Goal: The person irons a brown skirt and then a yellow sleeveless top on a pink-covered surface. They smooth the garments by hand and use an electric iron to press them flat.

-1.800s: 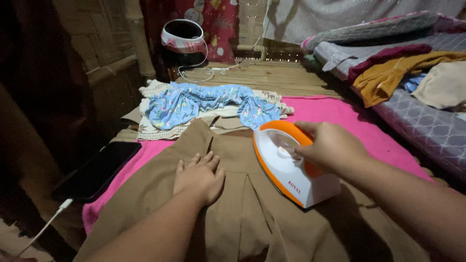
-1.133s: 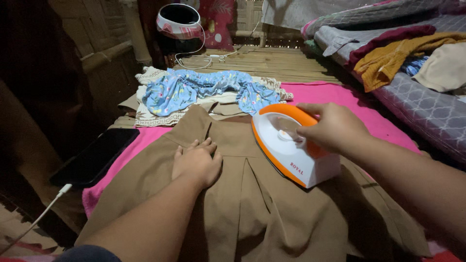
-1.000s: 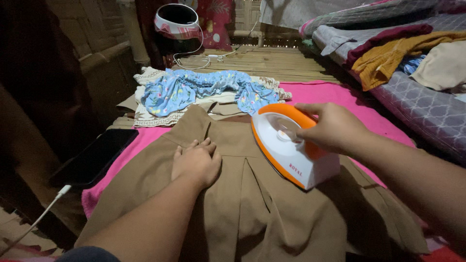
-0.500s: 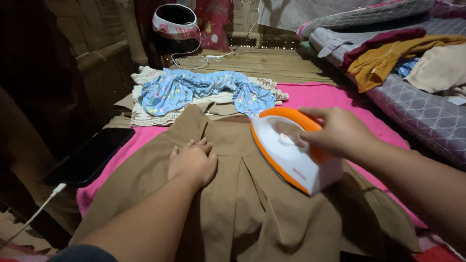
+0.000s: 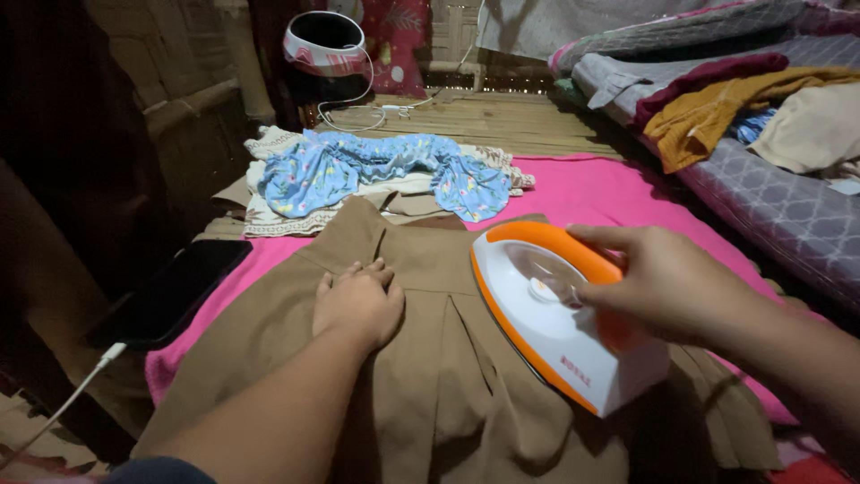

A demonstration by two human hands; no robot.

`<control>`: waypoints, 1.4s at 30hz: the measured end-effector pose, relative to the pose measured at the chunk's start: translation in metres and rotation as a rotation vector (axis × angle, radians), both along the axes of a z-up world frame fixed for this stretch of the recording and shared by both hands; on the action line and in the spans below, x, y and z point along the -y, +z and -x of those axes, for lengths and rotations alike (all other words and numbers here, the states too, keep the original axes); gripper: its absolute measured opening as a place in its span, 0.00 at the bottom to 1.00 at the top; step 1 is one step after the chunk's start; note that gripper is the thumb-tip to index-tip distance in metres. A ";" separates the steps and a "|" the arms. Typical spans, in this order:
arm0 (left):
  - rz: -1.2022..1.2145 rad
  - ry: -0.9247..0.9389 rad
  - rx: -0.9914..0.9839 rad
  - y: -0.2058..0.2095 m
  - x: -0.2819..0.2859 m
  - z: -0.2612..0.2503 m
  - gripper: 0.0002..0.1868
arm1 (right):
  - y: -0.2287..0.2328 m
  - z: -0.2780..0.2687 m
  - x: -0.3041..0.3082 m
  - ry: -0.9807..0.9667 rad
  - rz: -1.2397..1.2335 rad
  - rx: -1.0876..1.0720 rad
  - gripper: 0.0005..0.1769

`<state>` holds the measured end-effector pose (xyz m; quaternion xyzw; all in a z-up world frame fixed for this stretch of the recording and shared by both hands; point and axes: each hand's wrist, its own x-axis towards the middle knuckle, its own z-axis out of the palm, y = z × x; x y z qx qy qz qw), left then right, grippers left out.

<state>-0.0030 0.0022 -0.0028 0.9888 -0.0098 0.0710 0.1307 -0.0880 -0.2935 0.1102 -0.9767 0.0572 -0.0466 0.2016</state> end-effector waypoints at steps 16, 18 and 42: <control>-0.001 0.002 0.018 -0.001 0.001 -0.001 0.28 | -0.004 -0.065 -0.027 0.007 0.089 0.194 0.41; -0.012 0.000 0.025 -0.001 0.001 -0.001 0.28 | -0.004 -0.062 -0.022 0.045 0.077 0.205 0.45; 0.131 0.036 0.139 0.006 0.073 -0.045 0.24 | -0.009 -0.071 0.031 0.187 -0.184 0.165 0.41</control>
